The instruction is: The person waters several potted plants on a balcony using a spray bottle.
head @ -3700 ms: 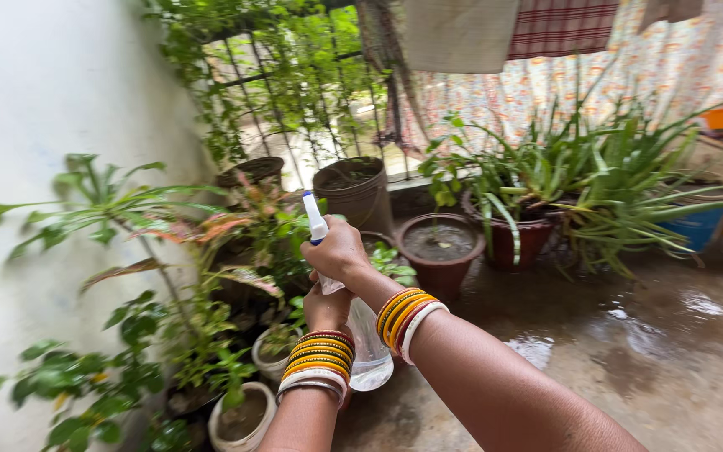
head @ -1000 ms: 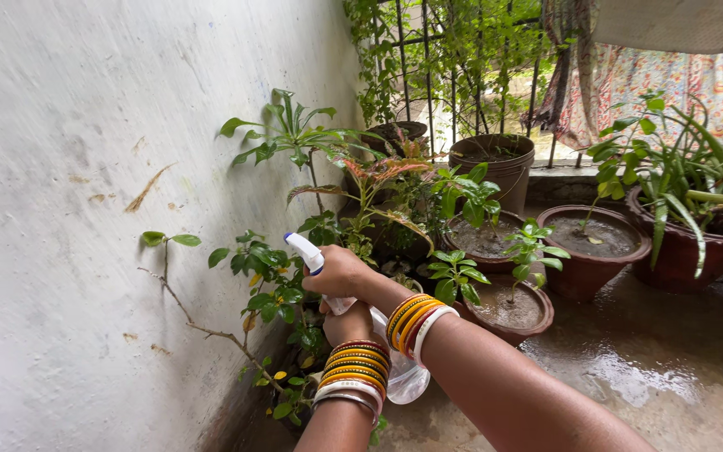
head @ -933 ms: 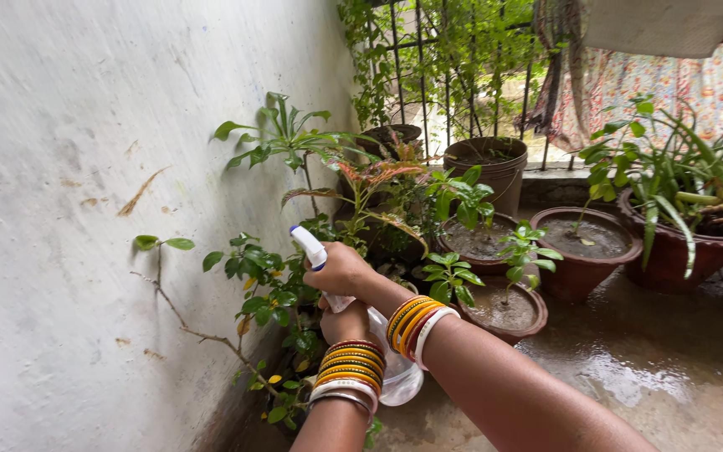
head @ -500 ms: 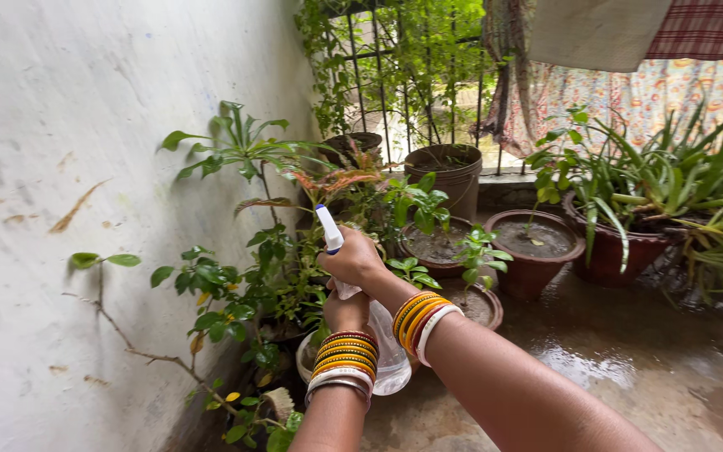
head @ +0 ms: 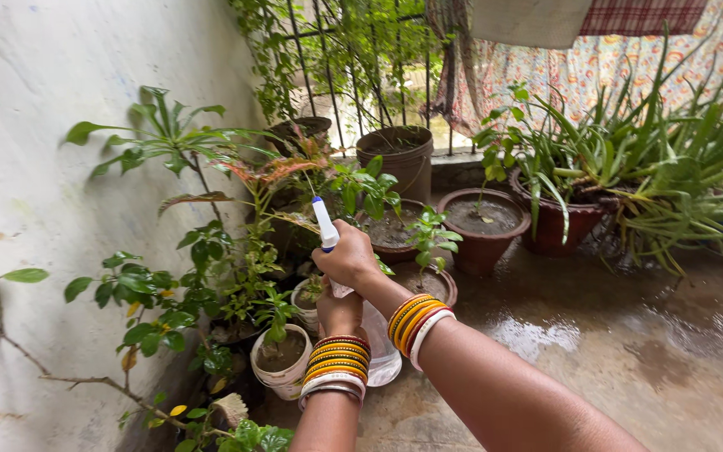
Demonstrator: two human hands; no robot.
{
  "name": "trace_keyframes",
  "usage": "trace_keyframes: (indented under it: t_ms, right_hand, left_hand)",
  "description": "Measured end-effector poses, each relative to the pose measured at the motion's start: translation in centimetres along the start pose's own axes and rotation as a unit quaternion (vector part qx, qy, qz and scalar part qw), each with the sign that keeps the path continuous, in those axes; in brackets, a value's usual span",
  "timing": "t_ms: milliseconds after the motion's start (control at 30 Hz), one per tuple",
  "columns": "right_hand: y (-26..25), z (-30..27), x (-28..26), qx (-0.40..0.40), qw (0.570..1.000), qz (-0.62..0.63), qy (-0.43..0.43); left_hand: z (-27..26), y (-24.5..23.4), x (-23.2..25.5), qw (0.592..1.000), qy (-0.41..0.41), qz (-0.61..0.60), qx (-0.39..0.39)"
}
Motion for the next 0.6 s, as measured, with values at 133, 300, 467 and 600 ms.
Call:
trace_keyframes:
  t_ms: [133, 300, 467, 600]
  right_hand:
    - [-0.4, -1.0, 1.0, -0.006, 1.0, 0.018, 0.014]
    - [-0.3, -2.5, 2.4, -0.029, 0.995, 0.092, 0.03]
    - [-1.1, -2.6, 3.3, -0.001, 0.996, 0.085, 0.009]
    - [-0.7, -2.8, 4.9, 0.017, 0.997, 0.066, -0.026]
  left_hand:
    - [1.6, 0.8, -2.6, 0.997, 0.053, -0.048, -0.031]
    - [1.2, 0.7, -4.3, 0.996, 0.017, 0.083, -0.014]
    - [1.2, 1.4, -4.6, 0.993, 0.016, 0.121, -0.005]
    - [1.2, 2.0, -6.4, 0.995, 0.005, 0.096, -0.004]
Point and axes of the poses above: each hand's wrist, its own z-axis towards the middle knuckle, its own y-axis out of the palm, x = y × z, the point moved 9 cm from there along z, towards the middle knuckle, and after that the axes turned 13 degrees about -x, right-handed, at the moved point
